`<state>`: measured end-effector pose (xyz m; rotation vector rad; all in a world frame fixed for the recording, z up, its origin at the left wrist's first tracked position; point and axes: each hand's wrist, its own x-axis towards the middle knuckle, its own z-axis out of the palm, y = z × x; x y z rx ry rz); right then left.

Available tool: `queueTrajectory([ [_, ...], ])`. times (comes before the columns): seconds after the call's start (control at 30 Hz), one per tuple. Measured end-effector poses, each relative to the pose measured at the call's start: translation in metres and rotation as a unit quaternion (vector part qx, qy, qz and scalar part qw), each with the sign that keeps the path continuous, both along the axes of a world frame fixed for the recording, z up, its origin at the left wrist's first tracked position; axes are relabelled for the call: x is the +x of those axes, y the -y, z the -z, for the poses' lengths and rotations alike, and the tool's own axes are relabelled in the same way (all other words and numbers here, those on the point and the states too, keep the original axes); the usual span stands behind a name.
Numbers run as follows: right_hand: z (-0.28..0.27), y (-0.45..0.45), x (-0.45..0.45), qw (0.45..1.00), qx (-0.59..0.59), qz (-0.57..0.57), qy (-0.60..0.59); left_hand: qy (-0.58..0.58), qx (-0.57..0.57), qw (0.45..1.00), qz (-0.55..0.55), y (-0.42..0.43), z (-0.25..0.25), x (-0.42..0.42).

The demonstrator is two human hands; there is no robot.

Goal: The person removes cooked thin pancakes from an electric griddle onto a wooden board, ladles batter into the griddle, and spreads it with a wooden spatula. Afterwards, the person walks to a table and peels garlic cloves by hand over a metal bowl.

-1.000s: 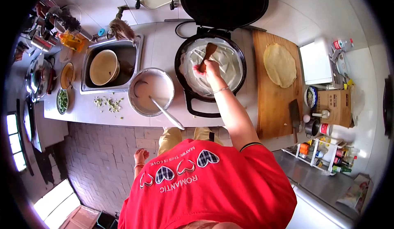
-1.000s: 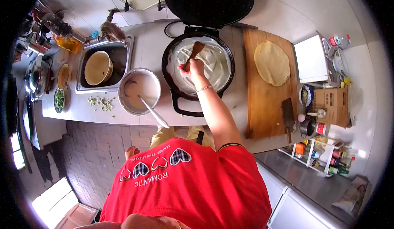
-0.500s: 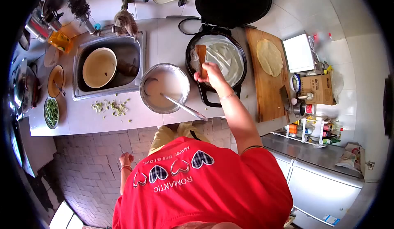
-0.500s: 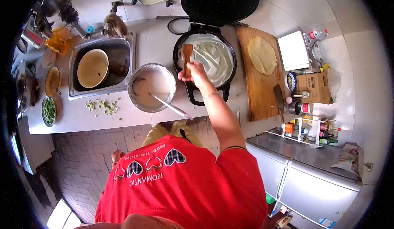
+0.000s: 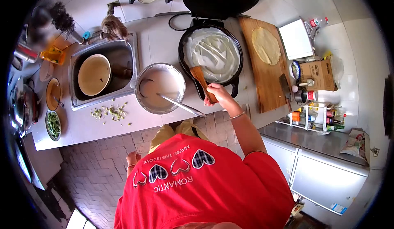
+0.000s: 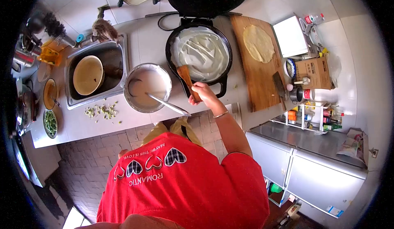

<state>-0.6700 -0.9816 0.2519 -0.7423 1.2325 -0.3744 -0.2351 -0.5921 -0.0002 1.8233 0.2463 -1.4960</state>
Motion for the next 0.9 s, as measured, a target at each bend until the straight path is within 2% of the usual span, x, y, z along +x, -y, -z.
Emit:
queueTrajectory([
  [0.1, -0.008, 0.005, -0.017, 0.999, -0.026, 0.027, 0.033, 0.019, 0.006, 1.000, 0.008, 0.000, -0.007, 0.011],
  [0.2, -0.002, 0.044, -0.016, 0.993, -0.095, 0.066, 0.006, 0.036, -0.003, 0.999, 0.013, 0.017, -0.014, 0.011],
  [0.27, 0.015, 0.072, -0.011, 0.988, -0.092, 0.124, 0.009, 0.040, -0.017, 0.999, 0.010, 0.033, -0.014, 0.006],
  [0.33, 0.031, 0.083, -0.005, 0.985, -0.104, 0.135, 0.030, 0.013, -0.044, 0.998, 0.049, 0.042, 0.000, 0.007],
  [0.37, 0.033, 0.078, -0.003, 0.988, -0.079, 0.131, 0.022, -0.005, -0.061, 0.995, 0.079, 0.046, 0.011, 0.010],
  [0.47, 0.039, 0.041, -0.012, 0.994, -0.060, 0.075, 0.043, 0.064, -0.037, 0.996, 0.045, 0.078, -0.024, -0.030],
  [0.53, 0.020, 0.004, -0.016, 0.997, -0.019, 0.073, 0.033, 0.051, -0.045, 0.997, 0.045, 0.079, -0.025, -0.038],
  [0.67, -0.002, -0.038, -0.040, 0.997, 0.025, 0.058, 0.045, 0.019, -0.021, 0.999, 0.022, 0.061, -0.001, -0.047],
  [0.77, -0.018, -0.029, -0.045, 0.998, -0.003, 0.053, 0.034, -0.001, 0.001, 1.000, 0.029, 0.035, 0.014, -0.047],
  [0.9, -0.001, 0.024, -0.045, 0.993, -0.060, 0.094, 0.029, 0.029, 0.018, 0.996, 0.087, 0.039, 0.004, -0.059],
])
